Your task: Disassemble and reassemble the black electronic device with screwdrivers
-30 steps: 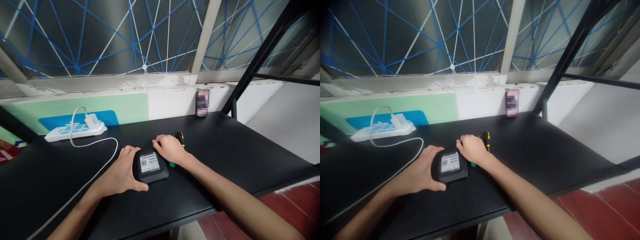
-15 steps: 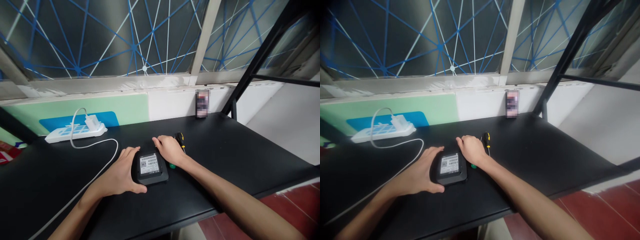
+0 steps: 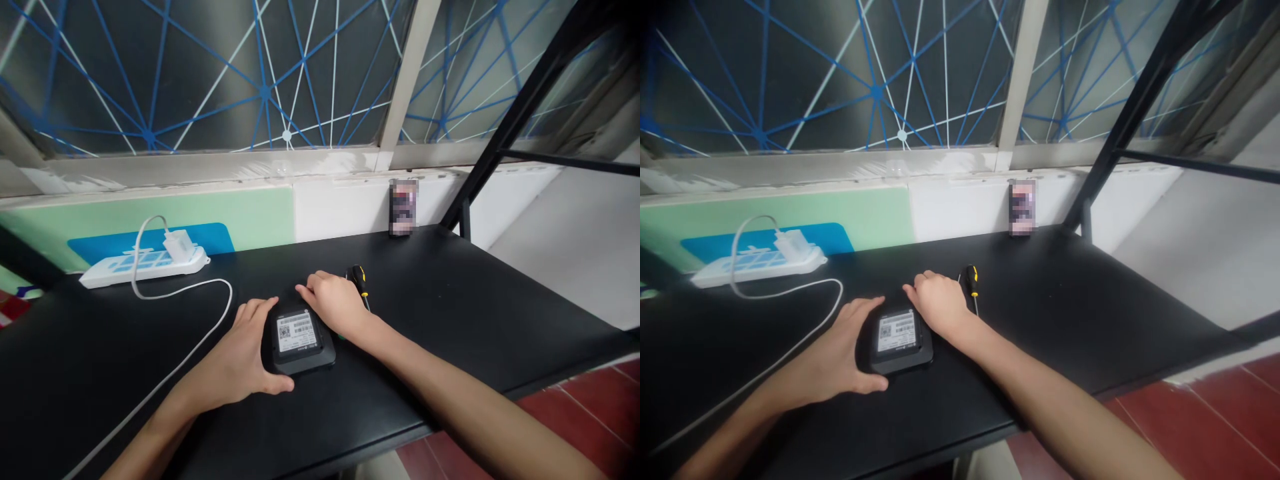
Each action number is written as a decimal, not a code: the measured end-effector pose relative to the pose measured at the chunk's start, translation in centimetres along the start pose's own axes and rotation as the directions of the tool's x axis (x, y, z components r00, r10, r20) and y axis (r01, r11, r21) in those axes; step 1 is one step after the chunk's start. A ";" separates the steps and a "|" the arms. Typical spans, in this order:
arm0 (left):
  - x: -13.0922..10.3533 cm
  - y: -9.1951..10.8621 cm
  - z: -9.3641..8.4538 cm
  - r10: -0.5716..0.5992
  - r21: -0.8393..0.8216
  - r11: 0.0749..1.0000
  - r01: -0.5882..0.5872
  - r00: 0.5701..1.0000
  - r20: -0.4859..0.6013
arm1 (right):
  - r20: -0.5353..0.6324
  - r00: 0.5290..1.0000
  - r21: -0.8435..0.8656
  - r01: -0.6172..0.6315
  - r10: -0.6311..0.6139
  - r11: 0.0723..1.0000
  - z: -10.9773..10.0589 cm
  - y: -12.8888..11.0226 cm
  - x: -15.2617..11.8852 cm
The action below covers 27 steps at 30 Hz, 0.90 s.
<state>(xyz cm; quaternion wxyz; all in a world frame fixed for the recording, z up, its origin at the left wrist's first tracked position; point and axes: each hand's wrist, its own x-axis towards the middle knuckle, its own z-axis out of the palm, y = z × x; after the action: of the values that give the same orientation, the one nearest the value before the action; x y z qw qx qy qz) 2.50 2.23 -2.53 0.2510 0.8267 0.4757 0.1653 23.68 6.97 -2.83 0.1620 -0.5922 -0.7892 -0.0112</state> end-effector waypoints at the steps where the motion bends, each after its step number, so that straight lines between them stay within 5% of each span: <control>1: -0.1 0.0 0.0 0.000 0.006 1.000 0.000 1.000 0.006 | -0.002 1.000 -0.006 0.007 -0.007 1.000 0.1 0.0 0.0; 27: -0.4 -0.1 -0.7 0.049 0.049 0.998 -0.050 0.999 0.022 | 0.060 0.993 0.221 0.083 -0.098 0.972 -1.3 1.3 -0.2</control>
<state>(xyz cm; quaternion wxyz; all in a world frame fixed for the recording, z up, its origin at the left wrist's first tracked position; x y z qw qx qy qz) 1.88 2.05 -2.03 0.2311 0.8458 0.4565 0.1512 25.22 6.90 -1.87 0.1974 -0.5344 -0.8171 0.0888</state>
